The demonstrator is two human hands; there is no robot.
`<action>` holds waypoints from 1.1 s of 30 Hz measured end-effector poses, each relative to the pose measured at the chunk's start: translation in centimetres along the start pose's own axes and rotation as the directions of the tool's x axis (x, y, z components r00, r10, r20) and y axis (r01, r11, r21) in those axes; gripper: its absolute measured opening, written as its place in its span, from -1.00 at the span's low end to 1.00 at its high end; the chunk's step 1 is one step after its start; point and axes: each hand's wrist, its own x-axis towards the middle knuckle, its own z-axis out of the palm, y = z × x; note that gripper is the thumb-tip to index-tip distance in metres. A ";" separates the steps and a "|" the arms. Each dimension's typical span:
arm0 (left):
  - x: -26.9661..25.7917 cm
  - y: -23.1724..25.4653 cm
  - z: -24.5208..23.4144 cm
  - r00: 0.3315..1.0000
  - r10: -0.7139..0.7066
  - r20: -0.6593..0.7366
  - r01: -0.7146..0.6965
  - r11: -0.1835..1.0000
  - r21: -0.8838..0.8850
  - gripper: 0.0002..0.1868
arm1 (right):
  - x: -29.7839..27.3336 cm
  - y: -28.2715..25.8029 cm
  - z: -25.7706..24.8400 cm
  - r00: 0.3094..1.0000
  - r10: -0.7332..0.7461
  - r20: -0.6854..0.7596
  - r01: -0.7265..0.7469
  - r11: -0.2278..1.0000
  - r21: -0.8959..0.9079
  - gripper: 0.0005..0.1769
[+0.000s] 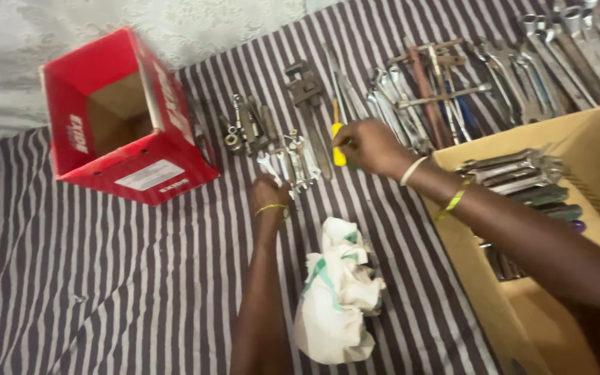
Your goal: The person sorts various wrenches, screwdrivers, and other mechanical tools by picking them up from a striped surface and placing them into a cardboard box.
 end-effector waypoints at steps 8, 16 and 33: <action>0.2 -1.0 0.4 0.988 -0.153 0.006 0.153 0.988 0.006 -0.51 | 4.0 -0.6 12.5 0.979 0.098 0.179 -0.089 0.994 -0.061 -0.79; 0.6 -0.8 -0.1 0.976 -0.202 0.086 0.199 0.979 0.036 -0.57 | 3.7 -0.2 14.0 0.950 0.195 0.243 -0.168 0.977 -0.129 -0.75; -1.7 -4.0 -5.2 0.901 -0.317 0.295 0.352 0.934 -0.069 -0.68 | 2.2 -2.2 12.7 0.978 0.038 0.203 0.007 0.976 -0.216 -0.74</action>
